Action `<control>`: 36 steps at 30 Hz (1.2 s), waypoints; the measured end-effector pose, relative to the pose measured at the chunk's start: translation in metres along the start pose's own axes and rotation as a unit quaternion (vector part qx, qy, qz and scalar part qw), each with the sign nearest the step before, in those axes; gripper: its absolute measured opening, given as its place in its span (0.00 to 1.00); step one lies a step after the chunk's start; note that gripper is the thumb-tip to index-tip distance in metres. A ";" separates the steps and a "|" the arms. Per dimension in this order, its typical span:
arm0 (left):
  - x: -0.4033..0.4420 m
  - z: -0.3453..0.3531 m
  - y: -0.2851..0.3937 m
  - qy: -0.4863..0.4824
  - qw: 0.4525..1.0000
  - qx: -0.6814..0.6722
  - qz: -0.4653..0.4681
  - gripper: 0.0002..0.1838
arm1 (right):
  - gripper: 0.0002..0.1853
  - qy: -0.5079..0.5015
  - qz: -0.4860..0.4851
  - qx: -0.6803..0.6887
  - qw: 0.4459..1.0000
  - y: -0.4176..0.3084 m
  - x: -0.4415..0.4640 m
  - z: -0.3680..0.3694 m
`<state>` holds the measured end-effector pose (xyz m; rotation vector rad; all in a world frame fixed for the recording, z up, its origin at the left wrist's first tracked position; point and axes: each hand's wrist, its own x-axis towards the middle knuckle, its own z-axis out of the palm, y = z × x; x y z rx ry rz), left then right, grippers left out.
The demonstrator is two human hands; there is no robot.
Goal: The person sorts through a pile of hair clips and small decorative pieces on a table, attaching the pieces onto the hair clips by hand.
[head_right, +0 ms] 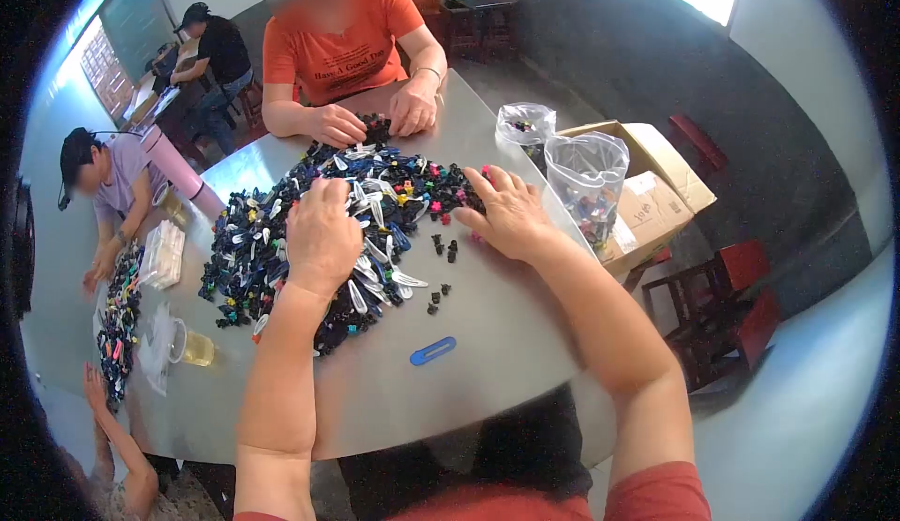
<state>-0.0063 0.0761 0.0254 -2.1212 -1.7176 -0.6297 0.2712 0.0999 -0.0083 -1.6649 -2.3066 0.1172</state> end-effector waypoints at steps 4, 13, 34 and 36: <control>-0.008 0.018 0.009 -0.020 0.992 -0.059 0.113 0.30 | 0.40 -0.007 -0.033 0.017 0.999 -0.008 0.003 0.009; -0.019 0.019 0.032 -0.191 0.972 -0.017 0.138 0.25 | 0.36 0.013 -0.025 -0.047 0.998 -0.028 0.034 0.032; -0.020 0.021 0.030 -0.180 0.970 -0.053 0.154 0.24 | 0.21 0.113 -0.065 -0.038 0.991 -0.050 0.161 0.053; -0.022 0.026 0.027 -0.150 0.971 -0.081 0.167 0.22 | 0.20 -0.022 -0.089 -0.059 0.994 -0.057 0.173 0.052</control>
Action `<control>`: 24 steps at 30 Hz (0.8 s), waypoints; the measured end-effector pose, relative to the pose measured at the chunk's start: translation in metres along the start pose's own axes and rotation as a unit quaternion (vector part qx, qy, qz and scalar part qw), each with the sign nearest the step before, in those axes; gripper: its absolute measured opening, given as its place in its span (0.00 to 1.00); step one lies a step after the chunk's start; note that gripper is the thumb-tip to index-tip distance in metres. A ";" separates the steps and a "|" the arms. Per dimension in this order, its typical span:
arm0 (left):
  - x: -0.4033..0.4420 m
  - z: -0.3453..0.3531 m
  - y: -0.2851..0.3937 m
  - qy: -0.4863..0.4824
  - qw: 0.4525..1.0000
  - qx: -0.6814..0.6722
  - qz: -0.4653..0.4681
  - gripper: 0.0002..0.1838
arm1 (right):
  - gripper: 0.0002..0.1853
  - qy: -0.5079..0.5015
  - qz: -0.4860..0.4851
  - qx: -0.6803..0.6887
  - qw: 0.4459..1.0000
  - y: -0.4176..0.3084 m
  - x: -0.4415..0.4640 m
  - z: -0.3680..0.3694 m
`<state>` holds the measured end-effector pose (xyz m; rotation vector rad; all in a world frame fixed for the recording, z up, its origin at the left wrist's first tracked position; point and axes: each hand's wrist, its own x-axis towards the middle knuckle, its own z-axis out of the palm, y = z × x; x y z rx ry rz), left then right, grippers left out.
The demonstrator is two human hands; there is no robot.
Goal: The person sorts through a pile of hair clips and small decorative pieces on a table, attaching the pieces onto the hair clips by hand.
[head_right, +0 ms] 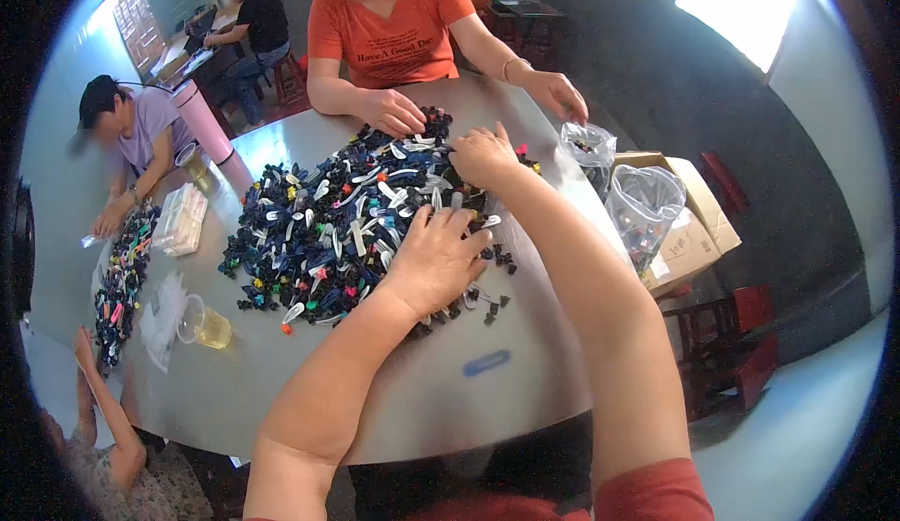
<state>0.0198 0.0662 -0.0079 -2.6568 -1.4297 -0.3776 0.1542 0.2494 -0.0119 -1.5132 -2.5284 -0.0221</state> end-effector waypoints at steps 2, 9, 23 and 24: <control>0.000 0.000 0.001 0.017 0.999 -0.024 0.031 0.21 | 0.20 0.000 -0.014 -0.018 1.000 -0.008 0.005 -0.003; 0.003 0.009 -0.003 0.075 0.991 -0.047 0.101 0.15 | 0.18 -0.079 -0.106 0.208 0.969 -0.028 0.010 -0.015; 0.000 0.003 0.021 0.083 0.986 -0.059 0.135 0.15 | 0.13 -0.139 -0.260 0.122 0.948 -0.081 -0.053 -0.078; 0.000 0.001 0.026 0.064 0.988 -0.057 0.125 0.17 | 0.13 -0.151 -0.308 0.057 0.938 -0.083 -0.057 -0.083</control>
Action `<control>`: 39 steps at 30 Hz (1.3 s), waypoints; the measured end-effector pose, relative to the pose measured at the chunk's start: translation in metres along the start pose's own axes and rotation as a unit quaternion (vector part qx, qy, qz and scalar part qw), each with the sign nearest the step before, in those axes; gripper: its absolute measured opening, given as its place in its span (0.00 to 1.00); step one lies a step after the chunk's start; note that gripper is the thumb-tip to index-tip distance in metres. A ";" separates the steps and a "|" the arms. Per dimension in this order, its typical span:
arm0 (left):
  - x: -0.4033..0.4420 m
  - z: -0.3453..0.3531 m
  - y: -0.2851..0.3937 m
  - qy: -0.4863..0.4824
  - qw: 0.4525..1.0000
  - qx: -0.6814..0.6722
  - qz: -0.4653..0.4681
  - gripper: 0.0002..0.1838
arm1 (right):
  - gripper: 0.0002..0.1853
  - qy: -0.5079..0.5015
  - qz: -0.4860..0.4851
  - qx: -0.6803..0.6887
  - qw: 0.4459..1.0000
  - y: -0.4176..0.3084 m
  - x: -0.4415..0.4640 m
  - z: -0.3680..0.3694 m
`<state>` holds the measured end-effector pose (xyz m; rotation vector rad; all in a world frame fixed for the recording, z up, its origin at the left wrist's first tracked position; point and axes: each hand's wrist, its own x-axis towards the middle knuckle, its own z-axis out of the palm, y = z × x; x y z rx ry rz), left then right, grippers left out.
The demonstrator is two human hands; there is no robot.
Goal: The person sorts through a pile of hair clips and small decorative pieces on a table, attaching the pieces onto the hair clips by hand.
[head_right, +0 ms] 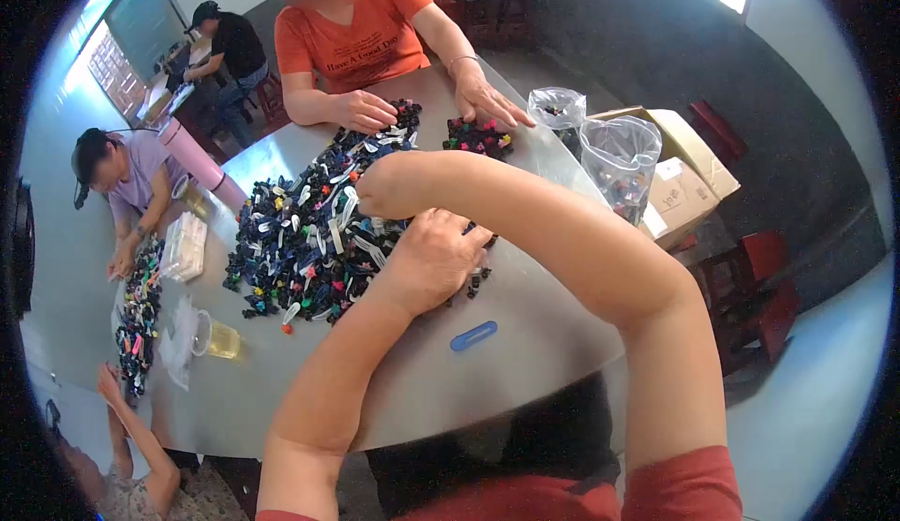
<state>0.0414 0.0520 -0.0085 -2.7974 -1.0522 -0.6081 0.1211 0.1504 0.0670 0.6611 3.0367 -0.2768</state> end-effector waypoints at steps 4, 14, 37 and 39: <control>0.002 -0.012 0.013 -0.041 0.998 -0.011 -0.050 0.22 | 0.16 0.168 -0.140 -0.069 0.973 0.014 -0.030 -0.009; -0.007 -0.007 0.007 -0.021 0.990 0.099 -0.103 0.31 | 0.14 0.262 0.269 0.041 0.926 0.021 -0.081 0.081; -0.002 -0.032 -0.014 -0.039 0.990 0.018 -0.135 0.27 | 0.18 0.364 0.185 -0.006 0.913 0.067 -0.086 0.083; 0.001 -0.036 -0.005 -0.051 0.989 0.031 -0.135 0.29 | 0.18 0.406 0.147 -0.086 0.898 0.066 -0.073 0.095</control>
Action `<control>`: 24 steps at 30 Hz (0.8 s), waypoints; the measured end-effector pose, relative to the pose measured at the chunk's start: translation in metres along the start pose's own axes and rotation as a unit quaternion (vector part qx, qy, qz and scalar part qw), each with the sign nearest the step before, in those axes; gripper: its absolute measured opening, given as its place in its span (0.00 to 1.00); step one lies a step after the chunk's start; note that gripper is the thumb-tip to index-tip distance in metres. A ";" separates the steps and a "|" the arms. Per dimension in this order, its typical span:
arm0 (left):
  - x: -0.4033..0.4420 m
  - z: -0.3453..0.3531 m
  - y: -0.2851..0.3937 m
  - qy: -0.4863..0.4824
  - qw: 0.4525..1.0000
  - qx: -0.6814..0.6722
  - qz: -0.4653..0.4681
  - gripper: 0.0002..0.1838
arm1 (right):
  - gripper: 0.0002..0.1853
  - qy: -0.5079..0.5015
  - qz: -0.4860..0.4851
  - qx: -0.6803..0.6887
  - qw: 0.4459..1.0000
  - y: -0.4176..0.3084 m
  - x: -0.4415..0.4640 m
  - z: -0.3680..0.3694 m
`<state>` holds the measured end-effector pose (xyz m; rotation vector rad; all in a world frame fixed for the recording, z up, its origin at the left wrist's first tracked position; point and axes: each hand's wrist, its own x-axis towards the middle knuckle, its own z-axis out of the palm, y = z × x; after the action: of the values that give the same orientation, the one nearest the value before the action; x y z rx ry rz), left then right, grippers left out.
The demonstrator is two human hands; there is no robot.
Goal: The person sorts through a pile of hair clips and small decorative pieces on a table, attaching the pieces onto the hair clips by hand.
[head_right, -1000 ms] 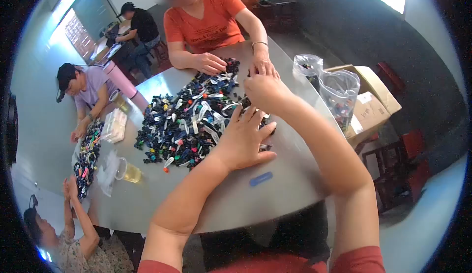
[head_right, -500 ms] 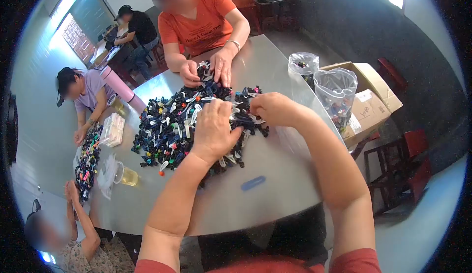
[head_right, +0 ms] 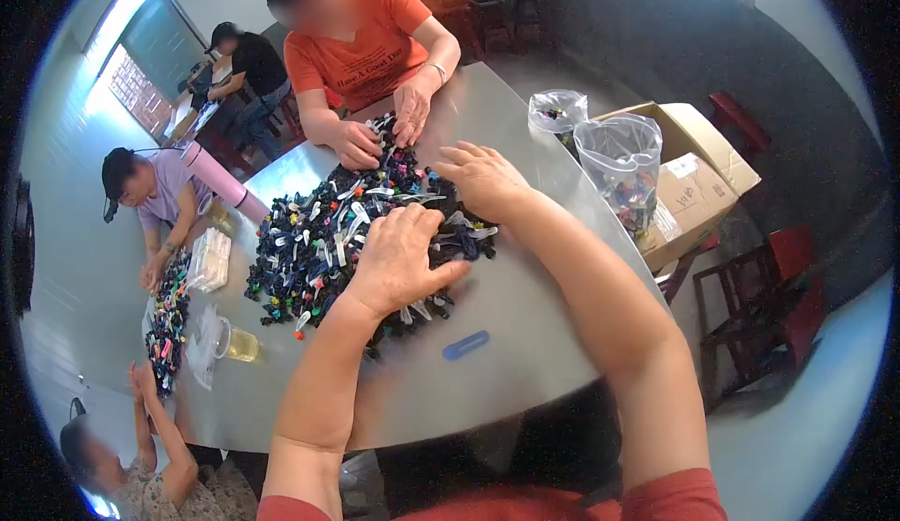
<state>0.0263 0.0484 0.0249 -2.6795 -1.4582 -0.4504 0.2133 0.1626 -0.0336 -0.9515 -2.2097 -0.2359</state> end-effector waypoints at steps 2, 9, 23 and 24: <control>-0.001 -0.004 0.008 -0.017 1.000 0.016 0.003 0.34 | 0.18 -0.017 0.003 0.043 0.999 0.002 -0.001 0.013; -0.003 0.020 0.010 0.056 0.997 0.043 0.014 0.27 | 0.09 -0.180 0.072 0.173 0.966 0.017 0.003 -0.018; 0.001 0.035 0.011 0.130 0.978 0.106 -0.126 0.20 | 0.12 -0.219 0.222 0.081 0.947 0.032 -0.005 -0.078; 0.001 0.031 0.011 0.089 0.983 0.077 -0.144 0.22 | 0.14 -0.261 0.224 0.032 0.938 0.028 -0.009 -0.076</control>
<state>0.0432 0.0494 -0.0033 -2.2549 -1.7519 -0.5512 0.2775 0.1457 0.0129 -1.5858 -2.3536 0.3388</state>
